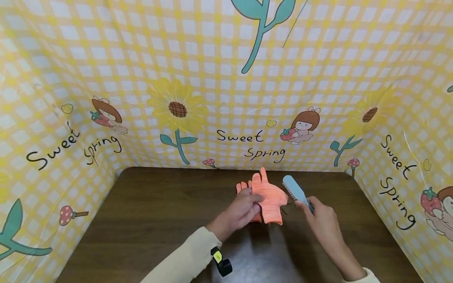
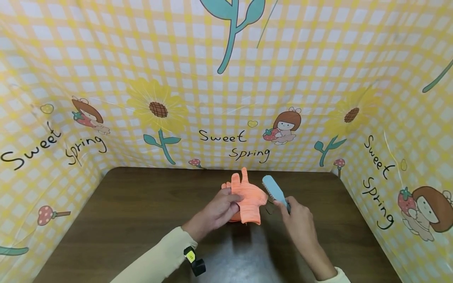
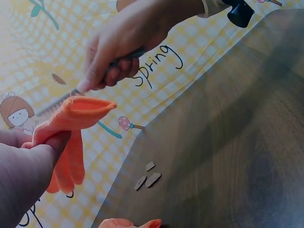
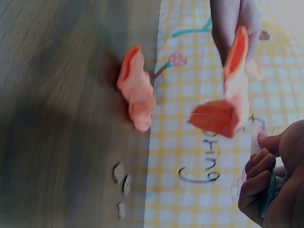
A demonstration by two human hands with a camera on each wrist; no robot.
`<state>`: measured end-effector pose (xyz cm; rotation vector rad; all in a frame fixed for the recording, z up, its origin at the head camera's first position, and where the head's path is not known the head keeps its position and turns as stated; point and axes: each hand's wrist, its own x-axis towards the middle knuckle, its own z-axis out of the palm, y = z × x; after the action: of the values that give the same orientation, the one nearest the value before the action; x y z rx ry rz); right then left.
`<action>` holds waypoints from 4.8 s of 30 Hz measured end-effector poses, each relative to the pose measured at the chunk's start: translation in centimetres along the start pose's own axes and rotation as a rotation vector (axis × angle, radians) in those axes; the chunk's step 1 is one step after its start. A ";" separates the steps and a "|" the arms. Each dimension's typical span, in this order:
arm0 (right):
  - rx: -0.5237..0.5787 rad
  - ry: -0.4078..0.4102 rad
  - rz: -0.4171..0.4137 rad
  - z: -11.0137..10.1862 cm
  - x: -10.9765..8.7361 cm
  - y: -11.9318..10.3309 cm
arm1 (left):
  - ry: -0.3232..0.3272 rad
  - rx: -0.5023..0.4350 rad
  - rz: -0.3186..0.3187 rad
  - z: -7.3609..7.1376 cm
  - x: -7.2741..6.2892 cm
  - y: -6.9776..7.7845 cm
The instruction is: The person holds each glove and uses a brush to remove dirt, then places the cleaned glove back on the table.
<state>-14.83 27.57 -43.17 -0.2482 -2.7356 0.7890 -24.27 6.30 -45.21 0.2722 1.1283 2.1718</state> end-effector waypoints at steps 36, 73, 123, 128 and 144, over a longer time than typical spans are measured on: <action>-0.059 0.039 -0.003 -0.8 0.1 1.3 | 0.036 -0.017 -0.010 0.7 0.1 -0.2; -0.067 0.034 -0.087 0.3 -0.6 -0.3 | 0.028 -0.039 -0.060 1.8 -0.1 -0.7; -0.007 0.062 -0.044 -0.4 -0.6 0.0 | 0.010 0.079 -0.025 0.8 -0.2 -0.9; 0.001 0.034 -0.163 0.8 -1.3 -1.1 | -0.023 0.075 -0.039 0.8 -0.2 -0.6; -0.039 0.048 -0.098 1.0 -0.9 -0.3 | -0.027 -0.004 -0.060 1.5 -0.1 -1.0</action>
<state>-14.29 26.56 -44.01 -0.1380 -2.6971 0.6949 -23.04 7.66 -45.05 0.2623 1.1035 2.1112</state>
